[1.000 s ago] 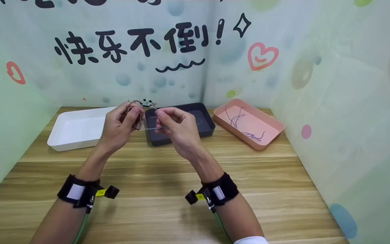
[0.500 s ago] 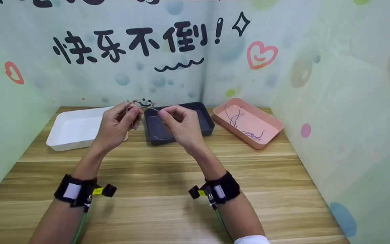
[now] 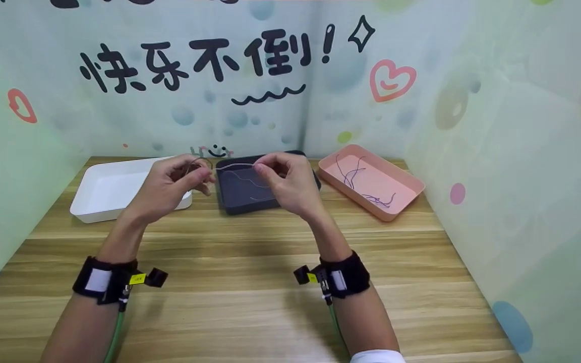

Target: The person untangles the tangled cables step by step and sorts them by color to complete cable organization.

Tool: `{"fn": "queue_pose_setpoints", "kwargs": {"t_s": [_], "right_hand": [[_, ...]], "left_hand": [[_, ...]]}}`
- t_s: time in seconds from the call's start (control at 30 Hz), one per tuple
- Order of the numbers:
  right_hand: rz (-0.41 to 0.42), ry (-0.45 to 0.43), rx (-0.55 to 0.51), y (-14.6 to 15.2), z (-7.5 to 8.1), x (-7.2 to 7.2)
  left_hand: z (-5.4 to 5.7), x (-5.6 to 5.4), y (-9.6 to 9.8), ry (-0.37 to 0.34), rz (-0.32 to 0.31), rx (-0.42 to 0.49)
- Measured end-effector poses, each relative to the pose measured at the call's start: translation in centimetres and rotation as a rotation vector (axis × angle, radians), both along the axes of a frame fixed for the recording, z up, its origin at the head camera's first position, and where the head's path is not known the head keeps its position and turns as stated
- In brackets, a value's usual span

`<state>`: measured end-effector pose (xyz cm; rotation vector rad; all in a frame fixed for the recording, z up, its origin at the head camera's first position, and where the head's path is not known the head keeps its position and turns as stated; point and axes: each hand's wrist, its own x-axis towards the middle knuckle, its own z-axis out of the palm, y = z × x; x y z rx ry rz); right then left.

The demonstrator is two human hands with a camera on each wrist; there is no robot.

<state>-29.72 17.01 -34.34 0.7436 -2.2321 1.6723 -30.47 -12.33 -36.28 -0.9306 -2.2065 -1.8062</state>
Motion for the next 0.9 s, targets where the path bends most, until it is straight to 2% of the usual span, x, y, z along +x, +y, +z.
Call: {"fn": "queue_pose_setpoints", "kwargs": {"t_s": [0.23,0.47,0.6,0.77,0.9], "right_hand": [[-0.114,0.077,0.034,0.9,0.6,-0.2],[-0.199,0.101,0.014,2.3,1.1,-0.7],[-0.233,0.073,-0.013,3.3,1.3,-0.8],[-0.296,0.056,0.027,4.8,1.5,-0.9],[-0.276,-0.027,0.033,5.6,1.4,-1.1]], "left_hand": [[0.1,0.0,-0.6,-0.034,-0.026,-0.027],[0.1,-0.1,-1.1,-0.044,-0.046,-0.053],[0.2,-0.1,-1.7,-0.049,-0.04,-0.042],[0.3,-0.1,-2.4,-0.035,-0.001,0.027],[0.4,-0.2,-2.7,-0.036,0.011,0.071]]}}
